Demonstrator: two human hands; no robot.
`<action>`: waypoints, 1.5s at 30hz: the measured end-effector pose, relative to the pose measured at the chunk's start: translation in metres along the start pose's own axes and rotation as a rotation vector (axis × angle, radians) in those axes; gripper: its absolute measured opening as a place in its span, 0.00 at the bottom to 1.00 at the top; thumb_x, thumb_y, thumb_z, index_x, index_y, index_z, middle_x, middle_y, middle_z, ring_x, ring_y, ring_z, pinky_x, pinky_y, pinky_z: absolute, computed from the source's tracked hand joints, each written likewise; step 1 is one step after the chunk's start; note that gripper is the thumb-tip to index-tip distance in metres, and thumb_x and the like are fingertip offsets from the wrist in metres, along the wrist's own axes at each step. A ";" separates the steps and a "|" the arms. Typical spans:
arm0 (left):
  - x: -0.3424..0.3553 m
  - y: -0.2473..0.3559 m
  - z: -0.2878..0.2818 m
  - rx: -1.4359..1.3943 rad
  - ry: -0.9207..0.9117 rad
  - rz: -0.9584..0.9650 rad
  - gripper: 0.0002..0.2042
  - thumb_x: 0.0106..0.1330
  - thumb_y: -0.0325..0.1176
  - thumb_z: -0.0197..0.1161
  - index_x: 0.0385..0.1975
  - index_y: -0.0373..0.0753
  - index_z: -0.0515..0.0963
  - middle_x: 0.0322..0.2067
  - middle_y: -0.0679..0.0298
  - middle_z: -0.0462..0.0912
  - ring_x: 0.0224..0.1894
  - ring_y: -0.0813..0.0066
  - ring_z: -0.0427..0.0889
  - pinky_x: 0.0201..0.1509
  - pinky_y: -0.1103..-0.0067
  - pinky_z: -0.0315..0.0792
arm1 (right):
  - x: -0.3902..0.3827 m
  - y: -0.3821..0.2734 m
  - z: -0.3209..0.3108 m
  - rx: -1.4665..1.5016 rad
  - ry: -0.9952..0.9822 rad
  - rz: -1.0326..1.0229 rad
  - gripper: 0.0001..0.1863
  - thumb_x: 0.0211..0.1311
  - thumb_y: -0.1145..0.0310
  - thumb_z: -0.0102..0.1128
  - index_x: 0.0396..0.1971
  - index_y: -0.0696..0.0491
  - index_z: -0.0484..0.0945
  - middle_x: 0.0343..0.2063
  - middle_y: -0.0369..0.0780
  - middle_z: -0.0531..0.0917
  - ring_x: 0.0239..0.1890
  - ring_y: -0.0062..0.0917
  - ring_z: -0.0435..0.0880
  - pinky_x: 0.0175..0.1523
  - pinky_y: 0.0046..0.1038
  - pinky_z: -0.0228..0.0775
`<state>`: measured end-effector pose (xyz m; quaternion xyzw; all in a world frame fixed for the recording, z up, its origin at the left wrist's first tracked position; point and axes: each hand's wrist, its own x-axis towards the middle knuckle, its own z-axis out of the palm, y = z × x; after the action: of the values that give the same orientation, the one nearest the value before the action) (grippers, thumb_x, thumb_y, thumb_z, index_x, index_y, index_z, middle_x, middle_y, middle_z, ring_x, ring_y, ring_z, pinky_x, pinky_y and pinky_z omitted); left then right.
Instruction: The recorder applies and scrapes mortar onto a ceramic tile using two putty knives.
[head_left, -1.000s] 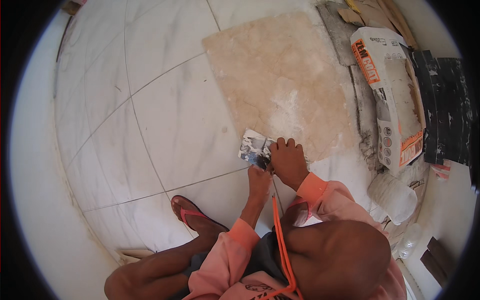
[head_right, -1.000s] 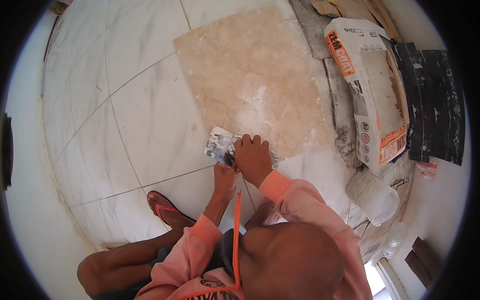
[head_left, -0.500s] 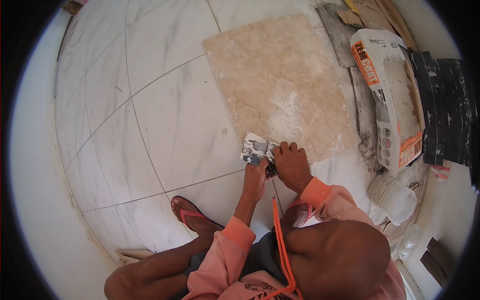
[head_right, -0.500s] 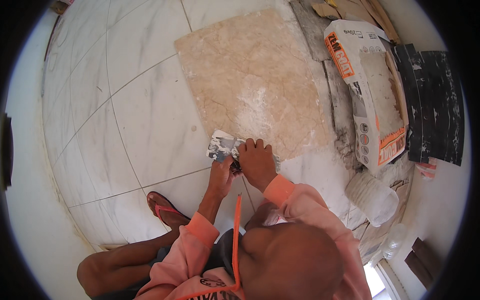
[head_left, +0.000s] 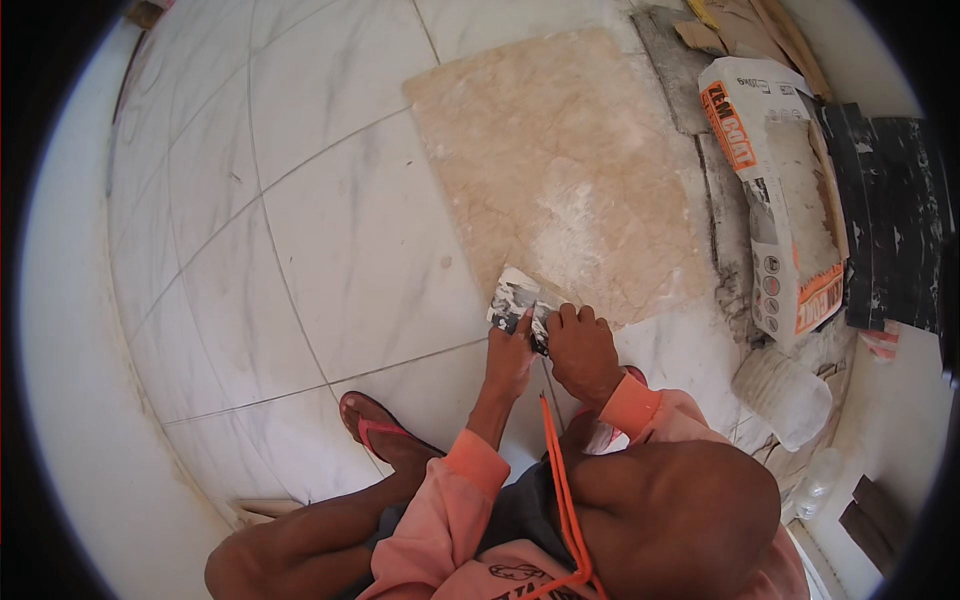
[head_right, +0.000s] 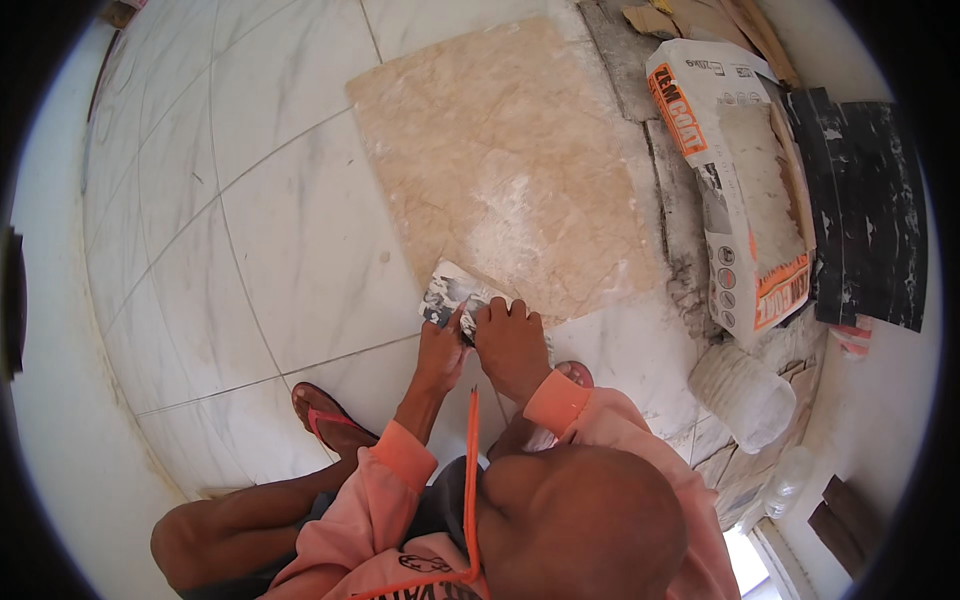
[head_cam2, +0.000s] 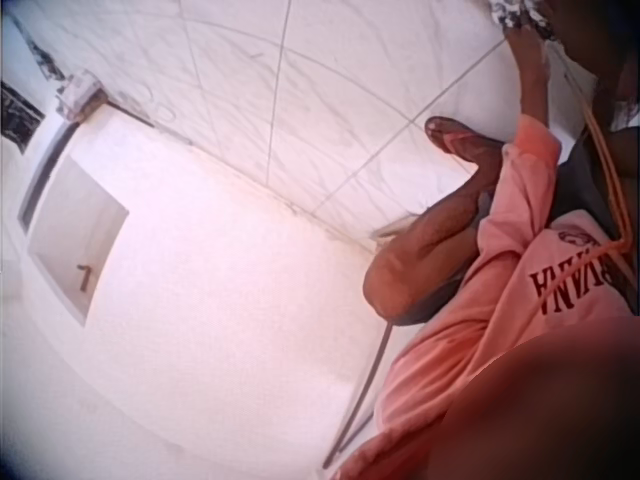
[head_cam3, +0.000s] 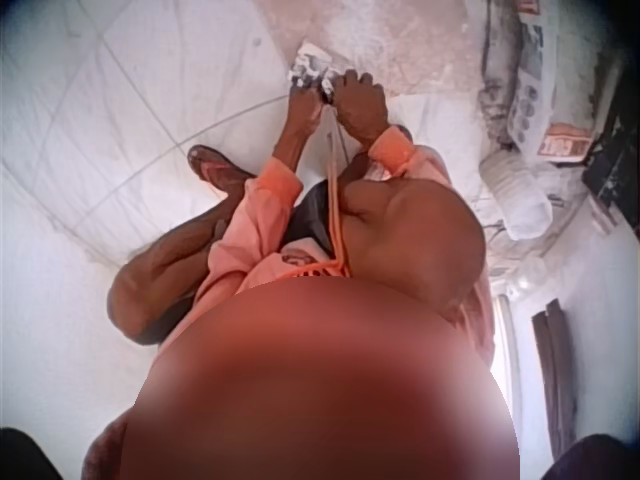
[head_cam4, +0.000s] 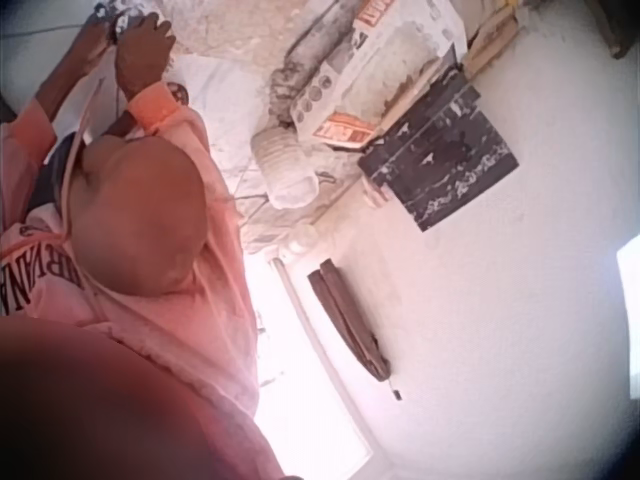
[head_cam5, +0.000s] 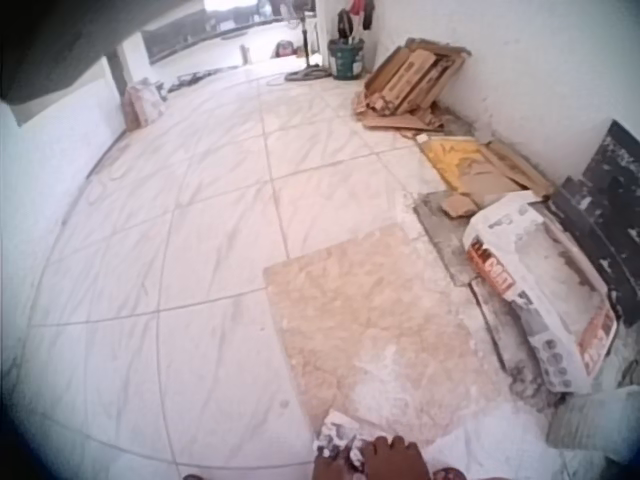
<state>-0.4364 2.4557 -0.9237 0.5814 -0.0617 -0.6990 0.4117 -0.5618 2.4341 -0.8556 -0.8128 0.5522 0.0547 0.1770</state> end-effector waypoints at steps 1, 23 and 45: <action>-0.001 0.000 0.007 -0.019 0.028 -0.007 0.10 0.69 0.38 0.62 0.32 0.38 0.76 0.25 0.72 0.74 0.26 0.82 0.71 0.28 0.78 0.66 | 0.004 0.006 -0.002 0.002 -0.019 0.012 0.14 0.47 0.69 0.64 0.36 0.55 0.76 0.37 0.41 0.76 0.41 0.35 0.76 0.39 0.36 0.69; -0.015 0.026 0.004 -0.169 -0.271 -0.064 0.12 0.67 0.23 0.51 0.49 0.37 0.74 0.43 0.66 0.80 0.43 0.77 0.80 0.41 0.79 0.74 | 0.005 0.004 -0.014 0.242 -0.055 -0.108 0.23 0.44 0.75 0.63 0.45 0.58 0.74 0.37 0.44 0.75 0.40 0.40 0.77 0.40 0.39 0.72; -0.017 0.023 0.002 -0.170 -0.317 -0.101 0.08 0.70 0.25 0.51 0.44 0.39 0.76 0.38 0.69 0.80 0.40 0.82 0.78 0.43 0.82 0.73 | 0.010 0.003 -0.027 0.165 -0.142 -0.148 0.21 0.45 0.71 0.65 0.41 0.58 0.73 0.41 0.44 0.74 0.45 0.38 0.75 0.42 0.38 0.70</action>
<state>-0.4269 2.4513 -0.8973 0.4292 -0.0374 -0.8044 0.4089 -0.5631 2.4147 -0.8343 -0.8281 0.4797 0.0534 0.2853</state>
